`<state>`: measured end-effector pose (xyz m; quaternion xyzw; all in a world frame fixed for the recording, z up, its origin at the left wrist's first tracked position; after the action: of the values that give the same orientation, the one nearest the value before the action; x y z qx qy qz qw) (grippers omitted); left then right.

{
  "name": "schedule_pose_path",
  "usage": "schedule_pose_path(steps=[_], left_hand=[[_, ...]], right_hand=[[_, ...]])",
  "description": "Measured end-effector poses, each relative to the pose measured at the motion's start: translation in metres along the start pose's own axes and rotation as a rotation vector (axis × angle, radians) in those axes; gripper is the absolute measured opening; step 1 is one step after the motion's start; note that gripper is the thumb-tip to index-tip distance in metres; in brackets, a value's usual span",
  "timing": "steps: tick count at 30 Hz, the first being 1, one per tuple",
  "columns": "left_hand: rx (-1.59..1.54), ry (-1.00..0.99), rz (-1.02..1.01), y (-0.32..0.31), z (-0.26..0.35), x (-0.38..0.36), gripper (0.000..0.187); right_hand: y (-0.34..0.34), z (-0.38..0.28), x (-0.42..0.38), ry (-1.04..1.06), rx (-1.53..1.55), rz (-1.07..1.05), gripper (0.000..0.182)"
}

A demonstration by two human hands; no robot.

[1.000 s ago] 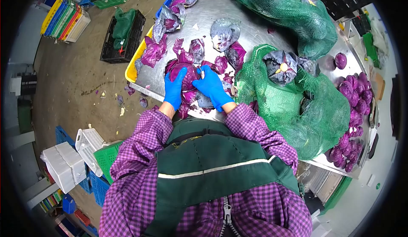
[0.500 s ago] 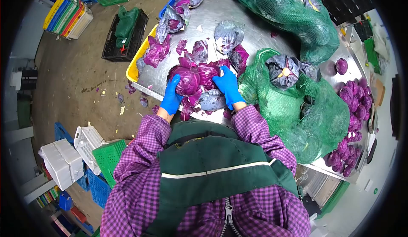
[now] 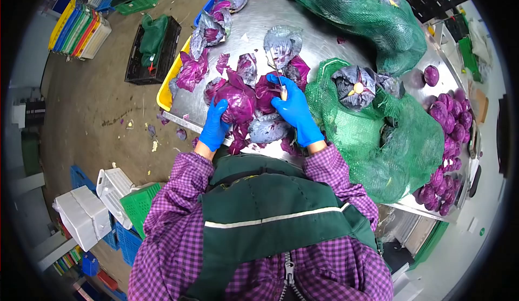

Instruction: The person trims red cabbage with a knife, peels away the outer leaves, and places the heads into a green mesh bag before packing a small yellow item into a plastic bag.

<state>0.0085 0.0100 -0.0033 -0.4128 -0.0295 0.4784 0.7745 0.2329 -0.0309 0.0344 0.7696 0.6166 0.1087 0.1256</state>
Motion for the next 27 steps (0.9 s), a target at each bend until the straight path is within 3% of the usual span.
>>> schedule_pose_path(steps=[1, 3, 5, 6, 7, 9, 11, 12, 15, 16, 17, 19, 21, 22, 23, 25, 26, 27], left_hand=[[0.002, 0.002, -0.002, -0.006, 0.005, 0.002, 0.065], [0.357, -0.155, 0.009, -0.021, 0.019, 0.004, 0.064], [0.442, -0.175, 0.031, -0.032, 0.022, -0.002, 0.067], [0.469, -0.194, -0.044, -0.035, 0.023, -0.004, 0.072], [0.495, -0.216, -0.118, -0.038, 0.024, -0.006, 0.077], [0.467, -0.212, -0.123, -0.045, 0.029, -0.018, 0.083], [0.195, -0.118, -0.120, -0.050, 0.029, -0.029, 0.086], [0.147, -0.094, -0.091, -0.046, 0.028, -0.030, 0.088], [0.232, -0.151, -0.089, -0.048, 0.031, -0.023, 0.088], [0.259, -0.154, -0.085, -0.049, 0.032, -0.020, 0.088], [0.260, -0.155, -0.090, -0.050, 0.033, -0.016, 0.088], [0.660, -0.288, -0.068, -0.052, 0.037, -0.013, 0.089], [0.776, -0.325, -0.053, -0.047, 0.034, -0.010, 0.093], [0.899, -0.388, -0.100, -0.050, 0.035, -0.011, 0.094], [1.021, -0.452, -0.146, -0.053, 0.035, -0.011, 0.096], [1.003, -0.451, -0.141, -0.052, 0.035, -0.012, 0.097], [0.969, -0.436, -0.144, -0.051, 0.036, -0.014, 0.097], [0.933, -0.419, -0.150, -0.051, 0.036, -0.016, 0.097]], right_hand=[[0.004, -0.011, 0.000, 0.026, 0.007, -0.075, 0.051], [-0.002, -0.038, 0.001, 0.076, 0.006, -0.070, 0.049], [-0.014, -0.050, 0.003, -0.091, 0.133, -0.149, 0.045], [-0.024, -0.035, 0.010, -0.048, 0.014, 0.010, 0.040], [-0.023, -0.019, 0.018, -0.044, 0.016, 0.010, 0.040], [-0.007, -0.005, 0.029, -0.148, 0.219, 0.102, 0.039], [0.018, 0.002, 0.030, -0.412, 0.274, 0.218, 0.033], [0.028, 0.003, 0.029, -0.479, 0.362, 0.176, 0.031], [0.034, -0.021, 0.019, -0.294, 0.268, 0.150, 0.035], [0.032, -0.037, 0.012, -0.233, 0.149, 0.149, 0.043], [0.024, -0.035, 0.013, -0.219, 0.230, 0.077, 0.051], [0.009, -0.038, 0.011, -0.057, 0.179, -0.052, 0.056], [-0.001, -0.055, 0.007, 0.025, 0.120, -0.150, 0.057], [-0.001, -0.066, 0.005, -0.056, 0.127, -0.208, 0.046], [-0.001, -0.063, 0.006, -0.057, 0.128, -0.207, 0.046], [-0.002, -0.042, 0.015, -0.203, 0.124, -0.138, 0.032], [-0.004, -0.026, 0.017, -0.079, 0.141, 0.019, 0.024], [0.003, -0.024, 0.020, -0.080, 0.141, 0.017, 0.024]])
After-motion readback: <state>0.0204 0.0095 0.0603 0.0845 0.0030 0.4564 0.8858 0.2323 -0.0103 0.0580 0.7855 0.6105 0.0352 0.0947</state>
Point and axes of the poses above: each hand's wrist, its own x-axis towards the middle knuckle, its own y-axis out of the back of the hand, z = x × y, the point moved 2 cm from there along x, towards the middle knuckle, and after that the axes turned 6 degrees about -z, right-handed, at the moved point
